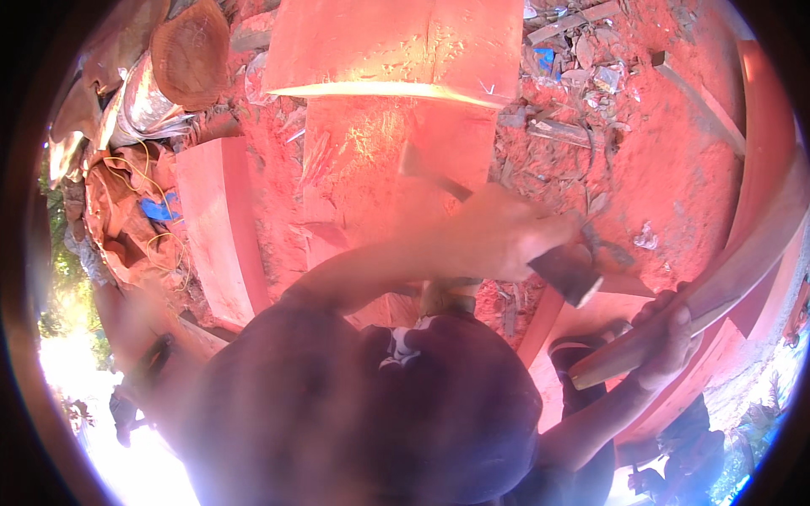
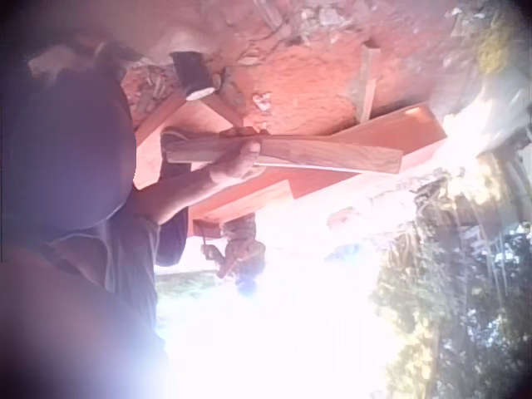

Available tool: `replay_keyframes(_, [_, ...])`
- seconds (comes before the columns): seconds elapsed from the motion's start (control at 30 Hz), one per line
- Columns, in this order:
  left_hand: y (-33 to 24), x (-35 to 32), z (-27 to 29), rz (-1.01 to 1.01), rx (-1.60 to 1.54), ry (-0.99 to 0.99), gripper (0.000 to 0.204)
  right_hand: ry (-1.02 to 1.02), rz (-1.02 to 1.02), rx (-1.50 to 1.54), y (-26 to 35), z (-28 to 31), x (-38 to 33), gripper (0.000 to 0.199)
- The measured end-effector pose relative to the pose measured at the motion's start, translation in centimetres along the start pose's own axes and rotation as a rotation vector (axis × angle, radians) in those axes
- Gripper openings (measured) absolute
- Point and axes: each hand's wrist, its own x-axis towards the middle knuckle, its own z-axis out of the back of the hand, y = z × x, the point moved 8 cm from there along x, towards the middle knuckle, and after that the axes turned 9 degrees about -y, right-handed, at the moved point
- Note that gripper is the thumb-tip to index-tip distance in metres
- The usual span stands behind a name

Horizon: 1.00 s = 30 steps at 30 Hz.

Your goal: The person uses a small axe to repeatedly strike a piece of wood placed on a larger wooden block. The person holds the wood with one hand and swings the axe with the other, splitting the wood into smaller pieces.

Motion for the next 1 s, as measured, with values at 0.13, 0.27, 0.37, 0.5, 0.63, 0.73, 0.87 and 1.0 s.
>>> replay_keyframes(0.13, [0.4, 1.9, -1.7, -0.069, 0.069, 0.036, 0.016, -0.060, 0.013, 0.142, 0.9, 0.9, -1.0, 0.051])
replay_keyframes(0.27, [2.7, 0.9, -0.6, -0.052, 0.139, 0.047, 0.012, -0.018, -0.021, 0.217, 0.9, 1.0, -1.3, 0.049])
replay_keyframes(0.37, [2.5, -0.6, -0.6, 0.008, 0.127, 0.069, 0.013, -0.029, -0.062, 0.213, -1.1, 1.1, -0.3, 0.048])
replay_keyframes(0.5, [1.0, 1.2, -3.9, 0.056, 0.038, 0.112, 0.019, -0.125, -0.093, 0.215, -4.3, 2.0, 0.6, 0.044])
replay_keyframes(0.63, [3.7, 4.2, -5.8, 0.110, 0.043, 0.136, 0.023, -0.170, -0.100, 0.231, -5.2, 3.1, 0.4, 0.043])
replay_keyframes(0.73, [6.3, 4.9, -6.7, 0.175, 0.121, 0.213, 0.026, -0.198, -0.108, 0.261, -5.7, 3.9, 0.4, 0.043])
replay_keyframes(0.87, [6.8, 5.3, -6.9, 0.158, 0.177, 0.205, 0.025, -0.222, -0.150, 0.241, -7.5, 4.2, 0.4, 0.043])
replay_keyframes(1.0, [7.7, 5.7, -6.6, 0.219, 0.187, 0.192, 0.023, -0.222, -0.212, 0.234, -9.0, 4.3, 0.3, 0.045])
